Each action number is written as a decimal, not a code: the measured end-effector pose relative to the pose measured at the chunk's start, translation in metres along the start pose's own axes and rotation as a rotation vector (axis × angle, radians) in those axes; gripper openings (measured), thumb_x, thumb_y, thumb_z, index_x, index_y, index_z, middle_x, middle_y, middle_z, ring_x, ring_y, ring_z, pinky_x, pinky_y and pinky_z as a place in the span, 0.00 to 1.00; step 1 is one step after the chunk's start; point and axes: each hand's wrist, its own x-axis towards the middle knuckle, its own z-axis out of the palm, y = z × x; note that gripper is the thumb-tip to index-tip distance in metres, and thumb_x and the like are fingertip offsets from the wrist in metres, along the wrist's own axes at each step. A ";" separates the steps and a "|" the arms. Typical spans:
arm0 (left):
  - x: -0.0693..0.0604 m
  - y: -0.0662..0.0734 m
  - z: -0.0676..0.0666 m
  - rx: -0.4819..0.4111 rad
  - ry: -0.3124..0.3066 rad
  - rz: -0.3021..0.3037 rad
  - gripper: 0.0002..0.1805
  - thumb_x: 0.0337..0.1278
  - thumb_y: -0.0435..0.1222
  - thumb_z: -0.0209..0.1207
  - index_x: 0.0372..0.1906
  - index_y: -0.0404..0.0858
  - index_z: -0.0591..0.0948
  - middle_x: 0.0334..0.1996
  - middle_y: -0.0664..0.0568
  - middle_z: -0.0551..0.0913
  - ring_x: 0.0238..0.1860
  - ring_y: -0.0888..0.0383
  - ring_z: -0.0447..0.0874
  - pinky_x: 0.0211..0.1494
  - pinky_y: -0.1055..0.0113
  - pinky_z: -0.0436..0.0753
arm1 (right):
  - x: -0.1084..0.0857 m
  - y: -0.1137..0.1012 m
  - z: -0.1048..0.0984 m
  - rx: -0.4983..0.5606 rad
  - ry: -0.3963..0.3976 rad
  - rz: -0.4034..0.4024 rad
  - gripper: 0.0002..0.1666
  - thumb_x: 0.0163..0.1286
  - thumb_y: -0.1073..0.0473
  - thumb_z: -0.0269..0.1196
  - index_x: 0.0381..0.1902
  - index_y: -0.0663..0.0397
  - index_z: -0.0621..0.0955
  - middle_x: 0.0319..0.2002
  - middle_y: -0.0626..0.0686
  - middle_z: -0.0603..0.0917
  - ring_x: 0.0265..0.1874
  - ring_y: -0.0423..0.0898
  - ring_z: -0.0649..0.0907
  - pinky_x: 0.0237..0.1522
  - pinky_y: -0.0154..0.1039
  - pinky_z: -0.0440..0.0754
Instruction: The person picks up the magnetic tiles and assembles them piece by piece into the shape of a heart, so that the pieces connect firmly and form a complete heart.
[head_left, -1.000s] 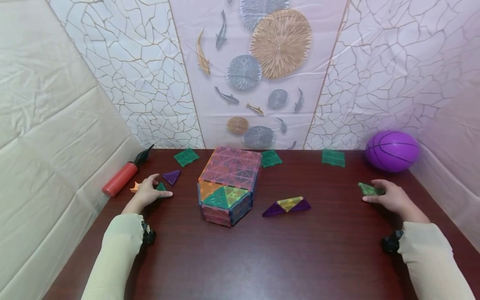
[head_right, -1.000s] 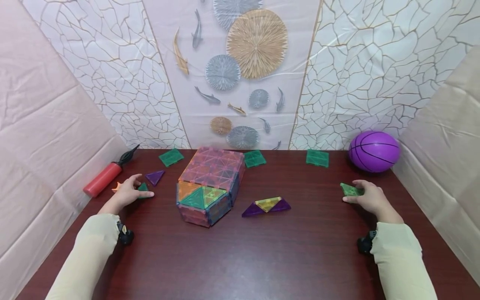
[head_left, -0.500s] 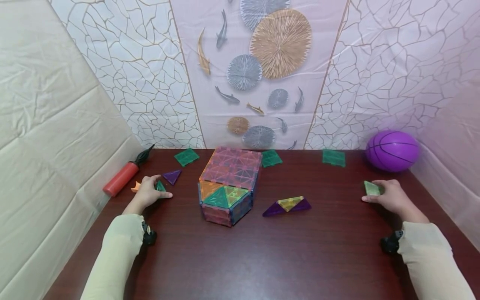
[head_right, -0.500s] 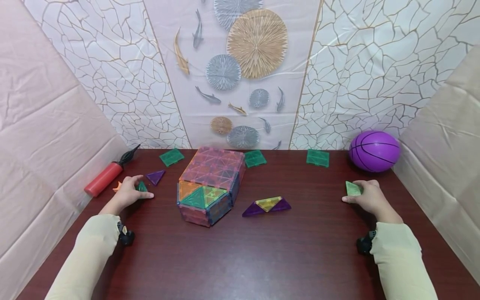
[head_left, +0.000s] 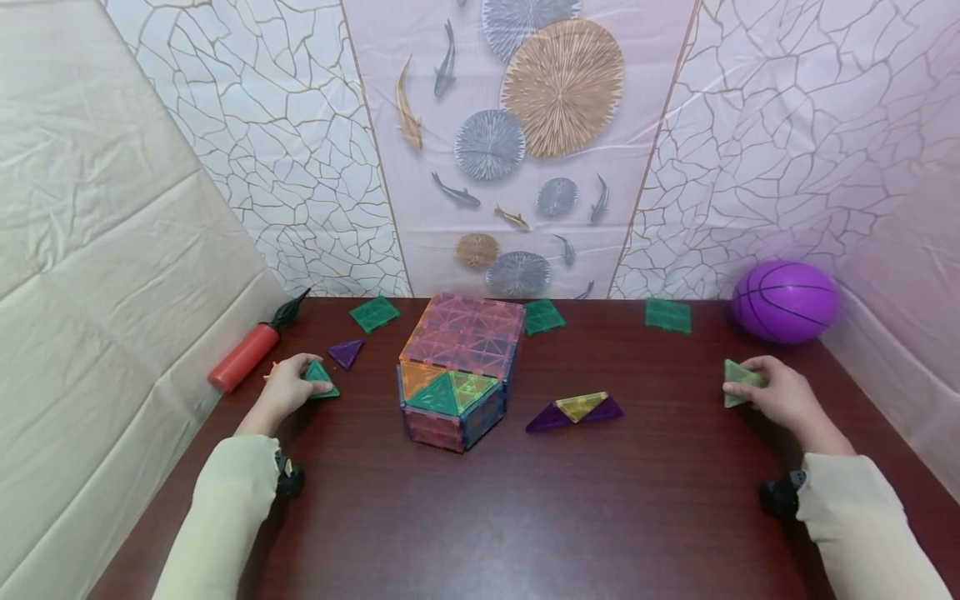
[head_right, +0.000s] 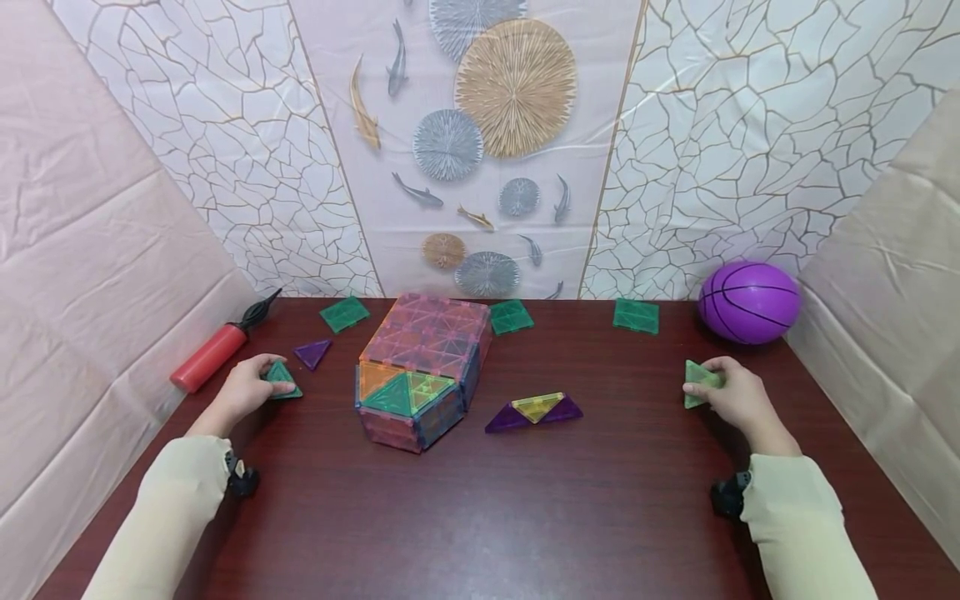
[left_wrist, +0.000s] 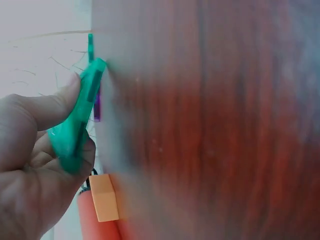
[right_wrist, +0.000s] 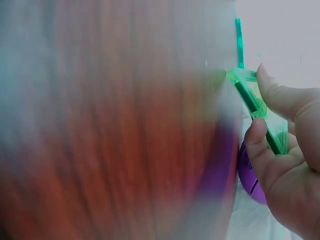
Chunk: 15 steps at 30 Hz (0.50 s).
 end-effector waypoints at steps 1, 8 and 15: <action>-0.001 0.001 -0.001 -0.011 0.003 0.008 0.29 0.57 0.34 0.64 0.61 0.25 0.70 0.56 0.27 0.74 0.53 0.37 0.73 0.59 0.45 0.71 | -0.001 -0.002 0.000 0.016 -0.007 -0.004 0.34 0.67 0.48 0.64 0.54 0.74 0.70 0.40 0.71 0.78 0.27 0.50 0.80 0.28 0.40 0.76; -0.011 0.022 -0.007 -0.094 0.049 0.051 0.27 0.60 0.34 0.63 0.63 0.31 0.72 0.53 0.31 0.79 0.49 0.45 0.79 0.52 0.55 0.77 | -0.007 -0.028 0.001 0.014 0.059 -0.106 0.29 0.70 0.51 0.61 0.55 0.71 0.71 0.37 0.67 0.81 0.21 0.40 0.79 0.26 0.38 0.74; -0.029 0.073 -0.015 -0.298 0.068 0.124 0.28 0.62 0.35 0.62 0.66 0.35 0.71 0.56 0.35 0.78 0.44 0.62 0.80 0.40 0.75 0.77 | -0.023 -0.076 -0.002 0.107 0.133 -0.194 0.25 0.69 0.57 0.62 0.57 0.69 0.73 0.34 0.65 0.83 0.21 0.39 0.81 0.23 0.33 0.76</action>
